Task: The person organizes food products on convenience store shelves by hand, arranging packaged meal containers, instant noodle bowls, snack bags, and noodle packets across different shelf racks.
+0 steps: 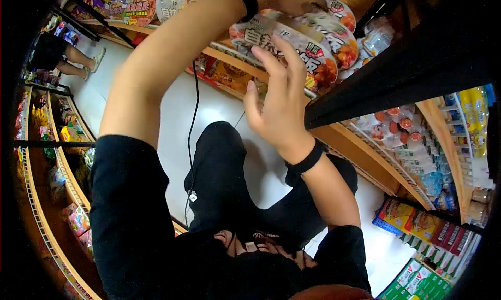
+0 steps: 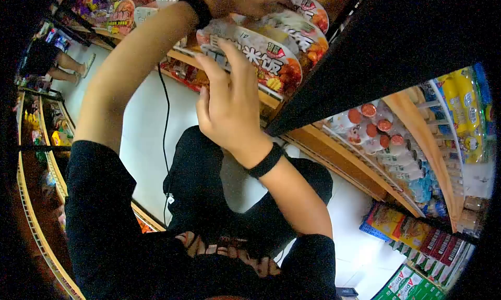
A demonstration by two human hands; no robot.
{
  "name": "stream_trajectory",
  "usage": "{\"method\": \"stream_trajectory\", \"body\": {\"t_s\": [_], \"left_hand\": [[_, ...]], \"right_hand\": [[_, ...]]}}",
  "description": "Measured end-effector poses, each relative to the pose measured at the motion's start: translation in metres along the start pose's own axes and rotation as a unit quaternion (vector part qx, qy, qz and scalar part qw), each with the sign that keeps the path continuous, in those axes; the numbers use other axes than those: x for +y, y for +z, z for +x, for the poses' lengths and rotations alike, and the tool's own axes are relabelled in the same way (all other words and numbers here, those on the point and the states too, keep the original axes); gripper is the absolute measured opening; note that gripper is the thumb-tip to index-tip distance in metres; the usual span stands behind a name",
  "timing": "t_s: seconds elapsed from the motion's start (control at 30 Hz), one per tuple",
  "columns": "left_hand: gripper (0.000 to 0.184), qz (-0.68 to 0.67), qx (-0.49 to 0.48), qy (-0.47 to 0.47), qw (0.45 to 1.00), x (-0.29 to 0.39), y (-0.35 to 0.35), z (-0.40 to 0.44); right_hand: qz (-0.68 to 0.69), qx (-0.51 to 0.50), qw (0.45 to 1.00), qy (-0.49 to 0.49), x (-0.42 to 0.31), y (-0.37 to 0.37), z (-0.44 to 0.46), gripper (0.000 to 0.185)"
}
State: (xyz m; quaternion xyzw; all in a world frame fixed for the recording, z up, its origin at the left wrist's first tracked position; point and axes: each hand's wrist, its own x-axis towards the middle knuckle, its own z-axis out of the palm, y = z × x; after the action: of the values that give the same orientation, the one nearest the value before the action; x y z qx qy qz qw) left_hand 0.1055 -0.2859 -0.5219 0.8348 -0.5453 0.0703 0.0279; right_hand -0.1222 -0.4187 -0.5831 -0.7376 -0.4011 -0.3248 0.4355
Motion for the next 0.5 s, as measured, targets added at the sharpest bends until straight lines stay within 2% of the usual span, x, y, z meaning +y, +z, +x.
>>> {"method": "stream_trajectory", "body": {"t_s": [0.03, 0.1, 0.13, 0.2, 0.23, 0.3, 0.33, 0.4, 0.43, 0.47, 0.5], "left_hand": [[0.056, 0.004, 0.002, 0.002, 1.000, 0.002, -0.004, 0.001], [0.043, -0.127, -0.081, -0.204, 0.967, 0.026, -0.011, -0.008], [0.043, -0.127, -0.084, -0.210, 0.966, 0.030, -0.002, -0.016], [0.058, -0.035, 0.077, -0.186, 0.979, 0.037, 0.013, -0.041], [0.043, -0.003, 0.098, -0.205, 0.974, 0.050, 0.011, -0.053], [0.038, 0.091, 0.304, -0.161, 0.935, 0.075, 0.009, -0.080], [0.038, 0.101, 0.300, -0.167, 0.934, 0.072, 0.004, -0.098], [0.031, 0.156, 0.485, -0.121, 0.852, 0.061, -0.010, -0.149], [0.027, 0.237, 0.485, -0.204, 0.817, 0.033, -0.001, -0.179], [0.026, 0.218, 0.474, -0.274, 0.808, 0.036, 0.001, -0.194], [0.026, 0.223, 0.479, -0.277, 0.803, 0.032, 0.012, -0.204]], "right_hand": [[-0.020, -0.021, 0.999, 0.026, 0.002, 0.000, -0.001, 0.062], [-0.033, -0.044, 0.997, 0.056, 0.003, 0.003, -0.004, 0.061], [-0.091, -0.059, 0.990, 0.095, 0.005, 0.004, -0.006, 0.061], [-0.146, -0.080, 0.977, 0.133, 0.013, 0.005, -0.005, 0.063], [-0.172, -0.096, 0.971, 0.134, 0.016, 0.005, -0.006, 0.064], [-0.206, -0.113, 0.962, 0.141, 0.020, 0.007, -0.005, 0.066], [-0.196, -0.110, 0.965, 0.134, 0.022, 0.009, -0.004, 0.066], [-0.236, -0.118, 0.955, 0.134, 0.022, 0.011, -0.004, 0.067], [-0.234, -0.119, 0.956, 0.129, 0.021, 0.014, -0.004, 0.067], [-0.235, -0.115, 0.956, 0.129, 0.021, 0.016, -0.002, 0.067], [-0.238, -0.113, 0.956, 0.127, 0.021, 0.019, 0.001, 0.067]]}}
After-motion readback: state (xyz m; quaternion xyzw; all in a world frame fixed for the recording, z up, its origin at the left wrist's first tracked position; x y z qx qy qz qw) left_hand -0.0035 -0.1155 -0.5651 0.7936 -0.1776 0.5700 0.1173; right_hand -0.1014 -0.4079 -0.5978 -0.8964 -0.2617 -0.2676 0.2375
